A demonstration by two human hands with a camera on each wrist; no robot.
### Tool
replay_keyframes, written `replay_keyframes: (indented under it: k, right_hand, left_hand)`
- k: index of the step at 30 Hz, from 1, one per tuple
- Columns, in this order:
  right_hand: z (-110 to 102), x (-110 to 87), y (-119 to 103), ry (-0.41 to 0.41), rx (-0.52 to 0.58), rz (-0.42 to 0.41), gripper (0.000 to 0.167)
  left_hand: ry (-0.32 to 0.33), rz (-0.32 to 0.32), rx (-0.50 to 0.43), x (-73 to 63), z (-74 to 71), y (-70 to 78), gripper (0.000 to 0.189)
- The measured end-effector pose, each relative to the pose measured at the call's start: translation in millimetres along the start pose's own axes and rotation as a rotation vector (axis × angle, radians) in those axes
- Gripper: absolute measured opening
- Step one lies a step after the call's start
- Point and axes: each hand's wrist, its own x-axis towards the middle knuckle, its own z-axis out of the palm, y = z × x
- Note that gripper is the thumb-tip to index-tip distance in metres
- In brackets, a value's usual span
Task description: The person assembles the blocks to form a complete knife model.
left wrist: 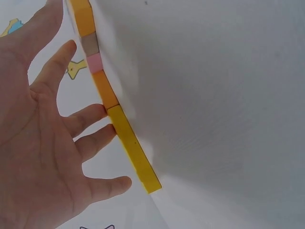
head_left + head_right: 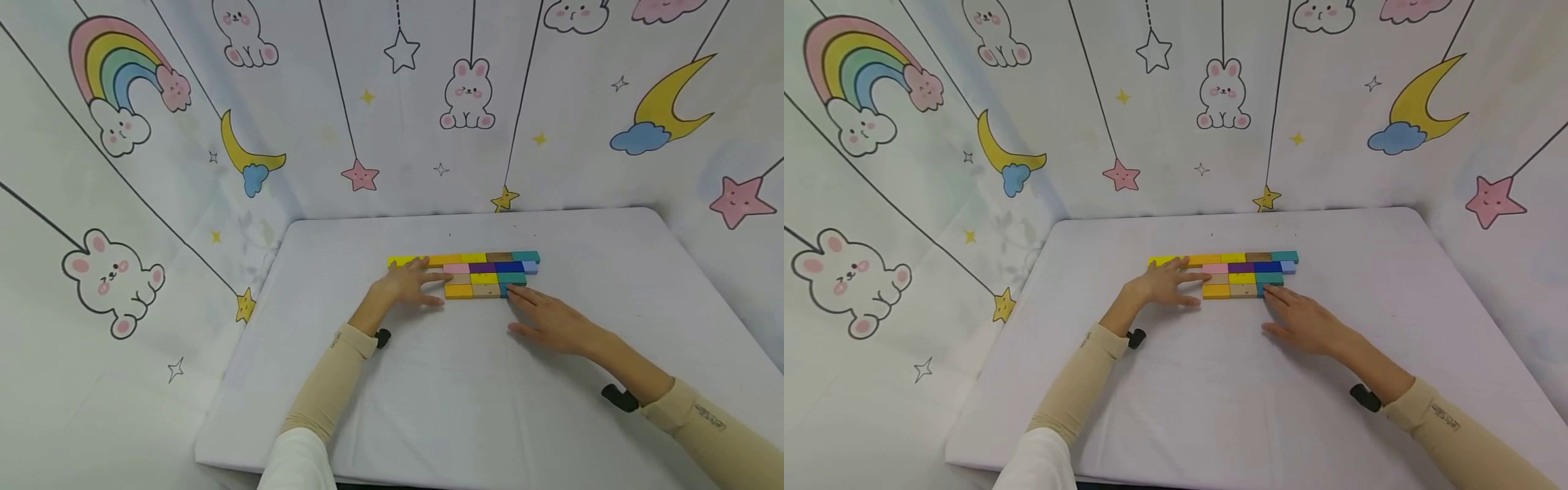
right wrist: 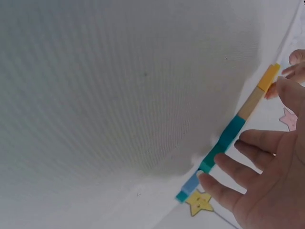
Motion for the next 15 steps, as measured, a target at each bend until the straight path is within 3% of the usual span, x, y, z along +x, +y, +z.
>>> replay_keyframes:
  k: [8, 15]
  right_hand:
    - [-4.7, -0.6, -1.9, 0.010, 0.014, 0.029, 0.074]
    - [-9.5, 2.8, -6.2, 0.084, 0.007, 0.031, 0.073]
  left_hand:
    - [0.020, 0.014, -0.032, 4.3, 0.0, -1.2, 0.067]
    - [0.049, -0.001, -0.019, 5.0, -4.6, 3.9, 0.064]
